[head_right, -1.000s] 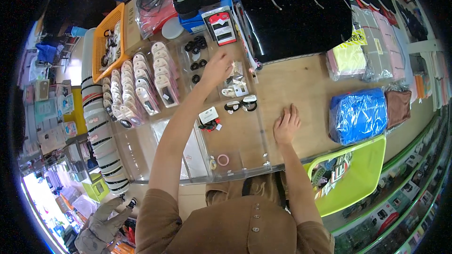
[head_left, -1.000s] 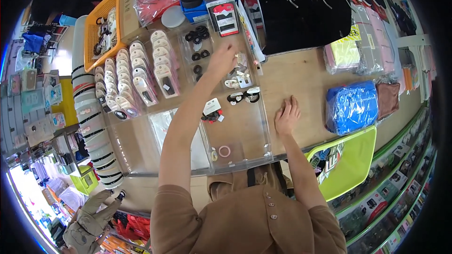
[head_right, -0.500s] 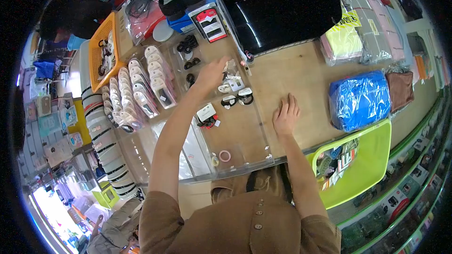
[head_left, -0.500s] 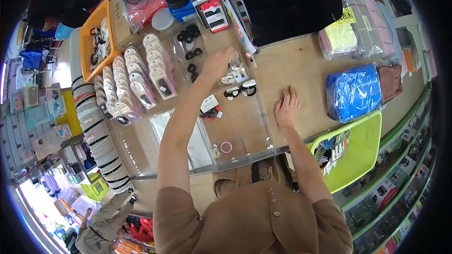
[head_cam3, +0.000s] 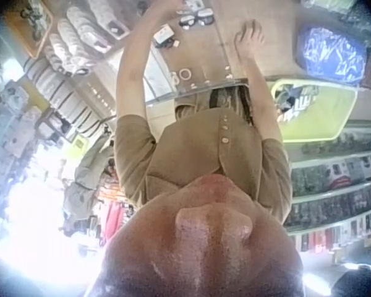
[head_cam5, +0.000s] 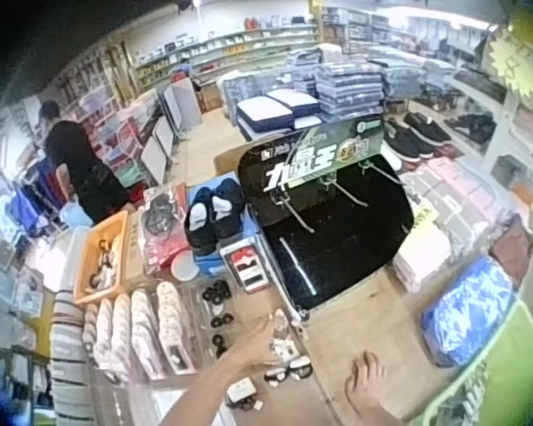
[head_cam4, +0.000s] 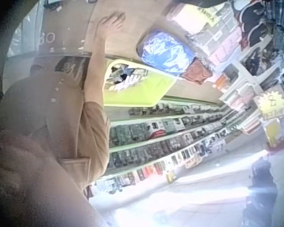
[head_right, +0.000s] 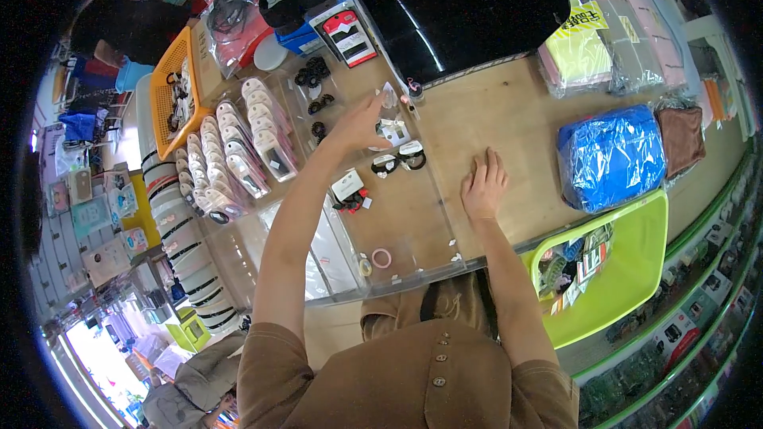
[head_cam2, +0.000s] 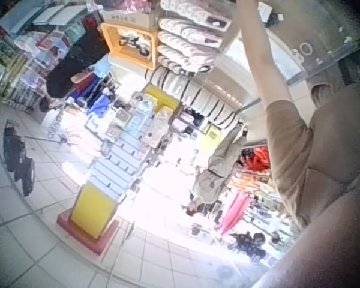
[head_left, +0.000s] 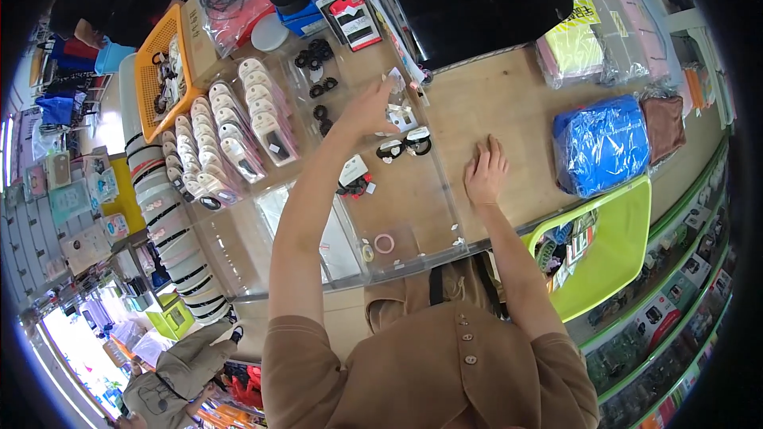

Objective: Sorting and organizing small packaged retail items from a bin onto a display counter.

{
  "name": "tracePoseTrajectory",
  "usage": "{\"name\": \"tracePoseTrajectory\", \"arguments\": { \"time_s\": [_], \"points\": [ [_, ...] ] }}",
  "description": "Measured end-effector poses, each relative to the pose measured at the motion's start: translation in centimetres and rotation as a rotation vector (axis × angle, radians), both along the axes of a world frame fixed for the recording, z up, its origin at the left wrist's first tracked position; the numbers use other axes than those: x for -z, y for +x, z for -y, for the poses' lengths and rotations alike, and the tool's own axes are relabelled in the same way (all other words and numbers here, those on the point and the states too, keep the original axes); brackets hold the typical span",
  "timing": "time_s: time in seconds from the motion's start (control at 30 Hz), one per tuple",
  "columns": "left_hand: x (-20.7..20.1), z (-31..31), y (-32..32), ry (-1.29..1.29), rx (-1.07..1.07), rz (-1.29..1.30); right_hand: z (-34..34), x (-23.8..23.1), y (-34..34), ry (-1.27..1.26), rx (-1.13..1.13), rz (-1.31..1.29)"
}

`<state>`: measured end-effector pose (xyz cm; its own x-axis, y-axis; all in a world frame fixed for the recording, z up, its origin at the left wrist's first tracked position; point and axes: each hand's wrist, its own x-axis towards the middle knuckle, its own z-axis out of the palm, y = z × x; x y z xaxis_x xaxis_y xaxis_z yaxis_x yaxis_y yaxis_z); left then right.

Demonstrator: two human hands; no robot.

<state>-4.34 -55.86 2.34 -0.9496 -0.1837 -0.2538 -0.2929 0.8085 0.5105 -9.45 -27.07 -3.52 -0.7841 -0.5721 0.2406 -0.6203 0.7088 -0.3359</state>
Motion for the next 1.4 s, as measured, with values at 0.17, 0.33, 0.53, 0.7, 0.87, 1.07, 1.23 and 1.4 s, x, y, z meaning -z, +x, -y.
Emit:
{"name": "tracePoseTrajectory", "arguments": {
  "time_s": [0.17, 0.33, 0.53, 0.7, 0.87, 1.07, 1.23, 1.4],
  "points": [
    [0.3, -0.8, -0.8, -0.206, 0.029, 0.070, -0.1, -0.1, -0.1, -0.001, 0.003, 0.003],
    [2.2, -0.3, -0.5, -0.154, -0.040, -0.018, 0.0, -0.1, 0.0, -0.002, 0.000, 0.007],
    [1.2, 0.7, -1.0, 0.041, -0.010, 0.065, 0.0, -0.1, -0.1, -0.007, 0.011, 0.003],
    [0.5, -1.6, -1.4, 0.014, -0.035, 0.057, -0.1, 0.0, 0.0, -0.028, 0.012, 0.004],
    [1.4, -2.4, -1.7, -0.261, -0.161, 0.141, 0.0, 0.0, -0.1, -0.032, 0.009, 0.004],
    [3.0, 2.1, -0.6, 0.141, -0.244, -0.011, 0.2, 0.1, 0.0, -0.050, 0.008, 0.001],
    [0.4, 2.6, -1.0, 0.034, -0.217, -0.066, -0.1, 0.4, -0.2, -0.042, 0.009, -0.010],
    [-1.2, 3.9, -0.9, 0.030, -0.243, -0.088, -0.1, 0.1, 0.0, -0.047, 0.010, 0.006]
  ]
}}
